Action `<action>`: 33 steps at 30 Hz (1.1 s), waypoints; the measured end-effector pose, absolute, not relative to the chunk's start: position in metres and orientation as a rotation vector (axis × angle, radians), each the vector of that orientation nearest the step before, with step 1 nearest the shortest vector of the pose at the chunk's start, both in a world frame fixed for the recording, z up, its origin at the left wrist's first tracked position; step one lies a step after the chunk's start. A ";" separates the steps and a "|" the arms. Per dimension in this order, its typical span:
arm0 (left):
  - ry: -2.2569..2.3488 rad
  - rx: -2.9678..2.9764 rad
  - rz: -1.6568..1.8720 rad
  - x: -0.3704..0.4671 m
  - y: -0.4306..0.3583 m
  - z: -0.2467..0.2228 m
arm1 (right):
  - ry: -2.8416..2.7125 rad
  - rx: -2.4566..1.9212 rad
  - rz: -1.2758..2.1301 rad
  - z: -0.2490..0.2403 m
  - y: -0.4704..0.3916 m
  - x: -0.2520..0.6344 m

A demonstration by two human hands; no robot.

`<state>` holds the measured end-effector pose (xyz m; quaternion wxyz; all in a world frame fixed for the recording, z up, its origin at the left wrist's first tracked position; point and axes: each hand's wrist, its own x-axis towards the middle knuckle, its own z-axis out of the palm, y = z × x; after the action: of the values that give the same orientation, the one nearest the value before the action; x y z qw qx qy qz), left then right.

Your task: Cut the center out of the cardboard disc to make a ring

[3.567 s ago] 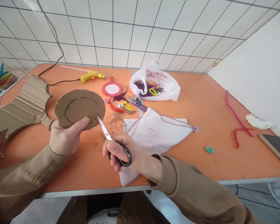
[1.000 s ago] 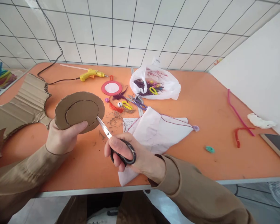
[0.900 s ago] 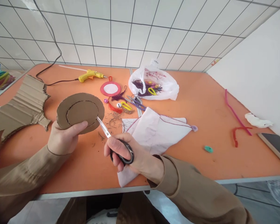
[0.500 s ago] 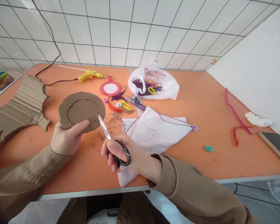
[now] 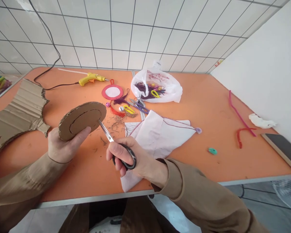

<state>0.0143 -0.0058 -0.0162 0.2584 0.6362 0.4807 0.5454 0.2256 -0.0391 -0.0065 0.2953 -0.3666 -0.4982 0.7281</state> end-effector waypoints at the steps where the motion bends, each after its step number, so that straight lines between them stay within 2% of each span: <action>1: 1.287 1.676 1.483 0.014 -0.005 -0.016 | -1.341 -0.963 1.935 -0.006 -0.039 0.226; 8: 1.005 1.067 1.445 0.023 0.003 -0.015 | -1.387 -1.113 1.872 -0.006 -0.042 0.225; 15: 1.091 1.322 1.483 0.018 0.002 -0.026 | -1.356 -1.071 1.937 -0.009 -0.043 0.221; 22: 1.024 1.068 1.530 0.020 0.006 -0.019 | -1.340 -0.860 2.058 -0.009 -0.044 0.223; 33: 1.075 1.269 1.496 0.021 -0.001 -0.025 | -1.259 -0.905 2.067 -0.008 -0.040 0.225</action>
<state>0.0211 -0.0010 -0.0253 0.4370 0.5103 0.4322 0.6015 0.2251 -0.0399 -0.0080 0.2753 -0.3366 -0.4684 0.7691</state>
